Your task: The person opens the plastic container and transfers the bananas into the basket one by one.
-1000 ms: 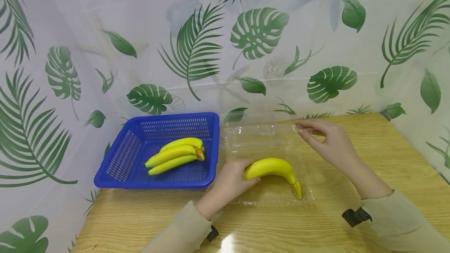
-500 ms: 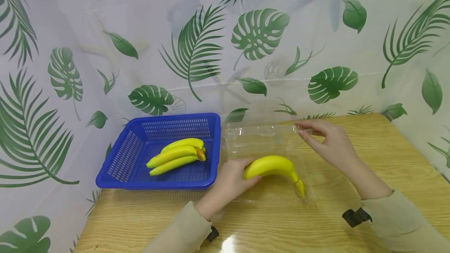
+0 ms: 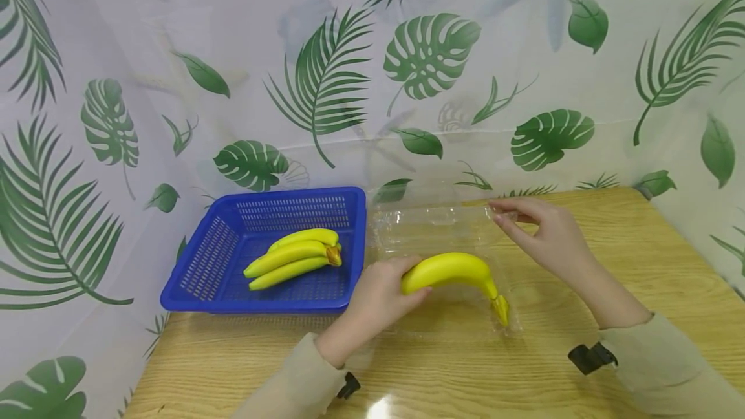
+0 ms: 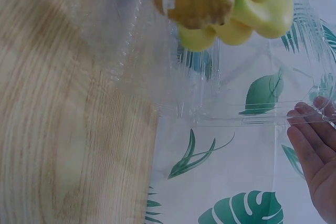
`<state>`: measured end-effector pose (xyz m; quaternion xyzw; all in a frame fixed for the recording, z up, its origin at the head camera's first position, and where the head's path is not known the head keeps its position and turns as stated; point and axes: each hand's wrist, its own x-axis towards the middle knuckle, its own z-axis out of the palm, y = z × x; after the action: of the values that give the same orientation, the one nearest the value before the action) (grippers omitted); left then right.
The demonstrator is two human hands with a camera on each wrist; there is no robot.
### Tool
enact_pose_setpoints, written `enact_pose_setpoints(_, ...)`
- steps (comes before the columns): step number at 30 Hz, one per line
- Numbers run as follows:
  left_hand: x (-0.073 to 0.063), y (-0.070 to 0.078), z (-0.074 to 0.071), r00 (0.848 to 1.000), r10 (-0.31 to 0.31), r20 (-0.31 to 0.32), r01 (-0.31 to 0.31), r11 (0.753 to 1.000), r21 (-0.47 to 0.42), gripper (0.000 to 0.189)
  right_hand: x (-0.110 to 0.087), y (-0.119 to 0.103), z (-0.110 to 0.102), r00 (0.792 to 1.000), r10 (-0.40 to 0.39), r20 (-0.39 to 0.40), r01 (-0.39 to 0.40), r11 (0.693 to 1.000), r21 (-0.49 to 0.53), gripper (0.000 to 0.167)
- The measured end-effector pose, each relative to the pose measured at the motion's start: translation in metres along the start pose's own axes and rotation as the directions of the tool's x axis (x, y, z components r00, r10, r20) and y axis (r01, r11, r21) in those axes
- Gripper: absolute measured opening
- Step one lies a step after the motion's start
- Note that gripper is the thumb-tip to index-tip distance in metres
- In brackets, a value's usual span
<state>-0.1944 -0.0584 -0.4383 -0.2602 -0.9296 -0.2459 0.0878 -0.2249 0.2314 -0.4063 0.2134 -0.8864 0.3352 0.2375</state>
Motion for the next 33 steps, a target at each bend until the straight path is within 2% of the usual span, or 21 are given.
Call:
enact_pose_setpoints(12,-0.009,0.010,-0.022,0.997,0.050,-0.052,-0.050,0.999,0.017,0.043,0.000,0.002,0.000,1.000,-0.005,0.003,0.005,1.000,0.001,0.026)
enact_pose_setpoints(24,-0.014,0.012,-0.040,0.991,0.099,-0.094,-0.097,0.995,0.028,0.040,0.001,0.002,0.001,1.000,-0.011,-0.004,0.011,1.000,0.002,0.025)
enact_pose_setpoints(33,-0.020,0.010,-0.053,0.992,0.084,-0.090,-0.082,0.996,0.029,0.044,0.001,0.000,-0.001,1.000,-0.006,0.006,0.006,1.000,-0.014,0.025)
